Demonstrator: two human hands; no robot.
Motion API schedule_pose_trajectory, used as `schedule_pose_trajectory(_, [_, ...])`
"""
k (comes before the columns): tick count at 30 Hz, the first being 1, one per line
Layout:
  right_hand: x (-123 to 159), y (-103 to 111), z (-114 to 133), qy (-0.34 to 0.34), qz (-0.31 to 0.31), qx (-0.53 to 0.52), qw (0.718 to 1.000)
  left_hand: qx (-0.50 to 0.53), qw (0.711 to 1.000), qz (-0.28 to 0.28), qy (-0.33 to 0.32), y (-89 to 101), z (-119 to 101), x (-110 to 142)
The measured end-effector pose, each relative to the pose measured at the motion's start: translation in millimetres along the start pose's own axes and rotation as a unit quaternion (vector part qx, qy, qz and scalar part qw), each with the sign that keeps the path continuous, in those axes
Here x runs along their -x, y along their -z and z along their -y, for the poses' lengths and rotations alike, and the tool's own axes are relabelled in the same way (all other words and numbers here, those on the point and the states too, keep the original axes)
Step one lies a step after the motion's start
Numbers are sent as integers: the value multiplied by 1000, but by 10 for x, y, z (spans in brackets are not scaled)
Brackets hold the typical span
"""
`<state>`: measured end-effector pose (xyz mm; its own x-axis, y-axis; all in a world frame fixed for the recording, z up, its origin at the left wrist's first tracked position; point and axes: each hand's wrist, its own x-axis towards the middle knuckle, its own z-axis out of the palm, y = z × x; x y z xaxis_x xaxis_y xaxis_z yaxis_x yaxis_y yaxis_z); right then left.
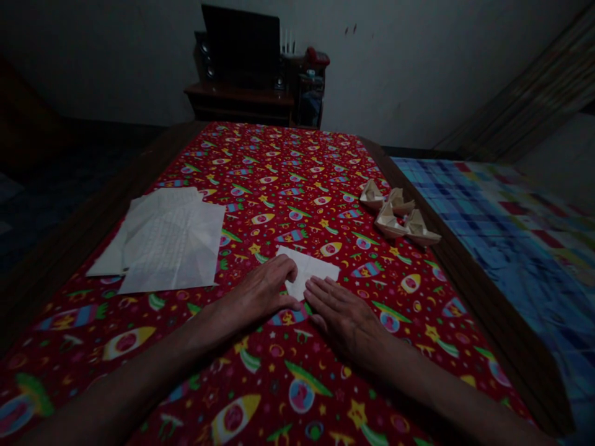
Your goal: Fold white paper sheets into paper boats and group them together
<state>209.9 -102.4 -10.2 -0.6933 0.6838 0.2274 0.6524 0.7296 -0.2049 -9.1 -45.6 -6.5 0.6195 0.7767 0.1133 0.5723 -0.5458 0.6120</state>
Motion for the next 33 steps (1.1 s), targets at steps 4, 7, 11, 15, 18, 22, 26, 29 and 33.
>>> schedule_pose_trajectory(4, [75, -6, -26, -5, -36, 10, 999, 54, 997, 36, 39, 68, 34, -43])
schedule_pose_trajectory(7, [55, -20, -10, 6, -59, 7, 998, 124, 988, 62, 71, 111, 84, -101])
schedule_pose_trajectory(11, [-16, -14, -4, 24, -92, 0, 995, 121, 991, 2, 56, 94, 120, -133])
schedule_pose_trajectory(15, [-109, -21, -50, 20, -67, -10, 998, 7, 998, -50, -42, 61, 136, -114])
schedule_pose_trajectory(18, [-205, -56, -108, 14, -48, -1, 999, -45, 997, -34, -52, 75, 168, -130])
schedule_pose_trajectory(22, [-292, -117, -173, -9, -76, -31, 997, -57, 998, -9, -21, 121, 194, -203])
schedule_pose_trajectory(26, [-285, -137, -196, -29, -93, -89, 991, -69, 998, -4, 1, 141, 165, -255])
schedule_pose_trajectory(29, [-266, -146, -203, -32, -92, -105, 990, -79, 997, -12, 14, 127, 132, -261])
schedule_pose_trajectory(33, [-258, -187, -221, -30, -100, -121, 987, -87, 995, -28, 31, 97, 94, -254])
